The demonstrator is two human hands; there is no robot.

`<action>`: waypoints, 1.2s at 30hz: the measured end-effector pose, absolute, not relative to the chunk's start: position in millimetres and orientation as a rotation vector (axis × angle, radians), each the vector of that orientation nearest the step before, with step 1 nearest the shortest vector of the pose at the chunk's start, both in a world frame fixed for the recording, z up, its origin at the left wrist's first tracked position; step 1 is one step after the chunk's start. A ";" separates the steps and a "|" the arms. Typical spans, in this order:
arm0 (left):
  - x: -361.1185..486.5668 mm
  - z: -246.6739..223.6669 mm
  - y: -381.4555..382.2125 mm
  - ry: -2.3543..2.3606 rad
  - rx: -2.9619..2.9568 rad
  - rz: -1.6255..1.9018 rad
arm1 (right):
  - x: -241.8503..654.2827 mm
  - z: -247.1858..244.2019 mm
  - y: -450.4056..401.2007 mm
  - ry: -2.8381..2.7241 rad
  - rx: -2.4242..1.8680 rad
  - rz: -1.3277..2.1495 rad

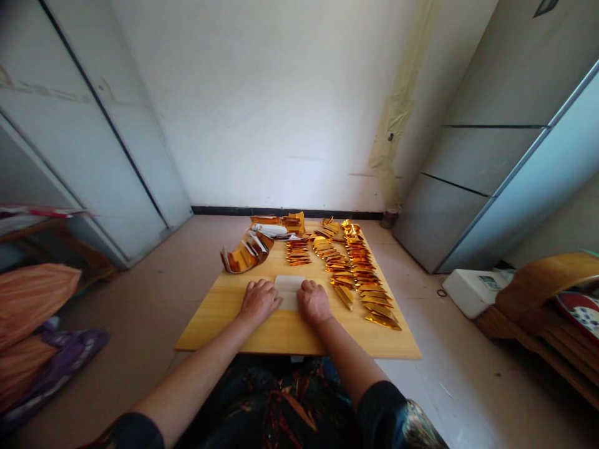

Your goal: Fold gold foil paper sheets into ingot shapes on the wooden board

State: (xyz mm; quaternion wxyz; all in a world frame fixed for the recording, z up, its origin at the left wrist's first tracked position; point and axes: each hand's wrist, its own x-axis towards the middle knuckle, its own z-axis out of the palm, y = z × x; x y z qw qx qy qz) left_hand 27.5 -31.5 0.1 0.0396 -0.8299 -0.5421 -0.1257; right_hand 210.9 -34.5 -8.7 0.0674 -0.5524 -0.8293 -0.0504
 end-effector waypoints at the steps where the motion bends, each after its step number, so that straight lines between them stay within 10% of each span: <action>1: 28.4 0.3 -32.0 -1.648 -2.542 -0.368 | 206.9 -7.7 -34.3 -2.491 -1.645 -0.167; 36: 19.1 -18.7 -10.3 -1.805 -2.630 -0.602 | 198.5 3.6 18.5 -2.288 -1.919 0.226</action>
